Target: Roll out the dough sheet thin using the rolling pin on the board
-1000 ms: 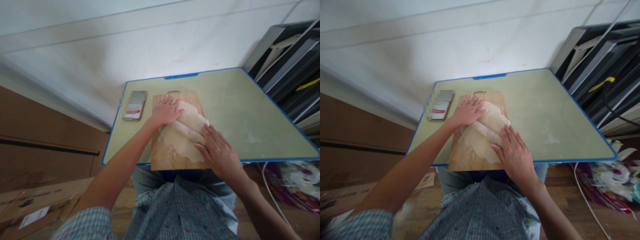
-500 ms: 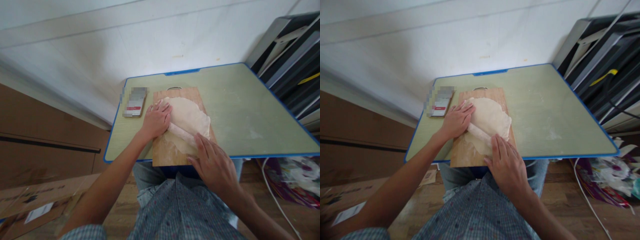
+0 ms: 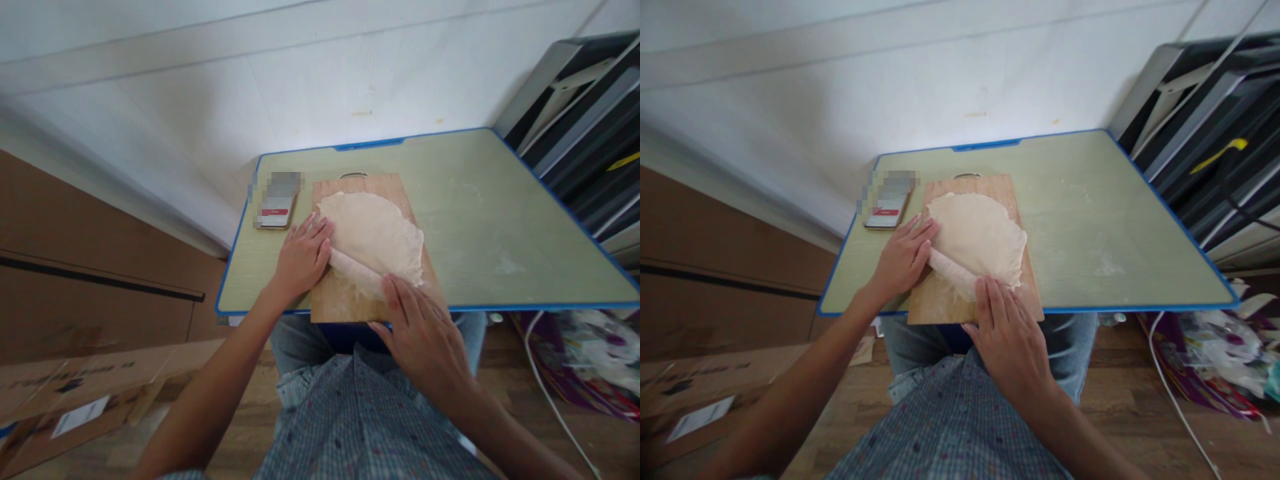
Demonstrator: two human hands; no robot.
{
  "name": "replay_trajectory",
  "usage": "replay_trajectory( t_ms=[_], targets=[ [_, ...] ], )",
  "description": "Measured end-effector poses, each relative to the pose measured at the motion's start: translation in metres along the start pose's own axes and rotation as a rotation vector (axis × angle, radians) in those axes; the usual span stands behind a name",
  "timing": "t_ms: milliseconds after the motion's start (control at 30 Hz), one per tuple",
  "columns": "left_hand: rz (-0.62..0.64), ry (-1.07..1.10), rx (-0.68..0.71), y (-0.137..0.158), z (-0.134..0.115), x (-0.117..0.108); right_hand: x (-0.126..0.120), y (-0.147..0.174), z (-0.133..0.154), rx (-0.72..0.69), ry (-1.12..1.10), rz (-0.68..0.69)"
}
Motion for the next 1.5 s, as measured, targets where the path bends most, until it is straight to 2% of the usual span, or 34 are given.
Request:
replay_trajectory(
  t_ms=[300,433,567,667,833,967,1100,1300,1500],
  targets=[
    [-0.029,0.019,-0.019,0.019,0.002,-0.003,-0.001,0.003,0.000,-0.044,-0.035,-0.058],
    [-0.018,0.012,0.079,0.031,0.007,-0.005,0.004,0.002,-0.016,-0.051,-0.124,-0.061],
    [-0.003,0.005,0.124,0.048,0.008,-0.008,0.010,-0.005,-0.040,-0.130,-0.107,-0.009],
    [0.004,-0.054,0.116,0.056,-0.004,-0.007,0.017,-0.019,-0.067,-0.171,-0.161,0.039],
    [0.005,-0.103,0.128,0.057,-0.033,-0.001,0.039,-0.051,-0.106,-0.296,-0.402,0.117],
    [-0.022,-0.103,0.062,0.052,-0.035,0.001,0.053,-0.087,-0.119,-0.359,-0.533,0.142],
    [-0.046,-0.093,-0.005,0.047,-0.028,0.001,0.065,-0.132,-0.123,-0.374,-0.528,0.209],
    [-0.102,-0.035,-0.013,0.042,-0.026,0.005,0.081,-0.183,-0.109,-0.373,-0.484,0.412],
    [0.003,-0.008,-0.005,0.034,-0.026,0.008,0.090,-0.204,-0.073,-0.297,-0.337,0.364]
  ],
)
Point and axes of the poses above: each hand's wrist, its own y-axis away from the middle knuckle, its own x-axis out of the palm, z = x × y, the point moved 6 cm from there along -y, towards the middle knuckle, and after that the axes turned 10 degrees about y, right-handed, at the moved point
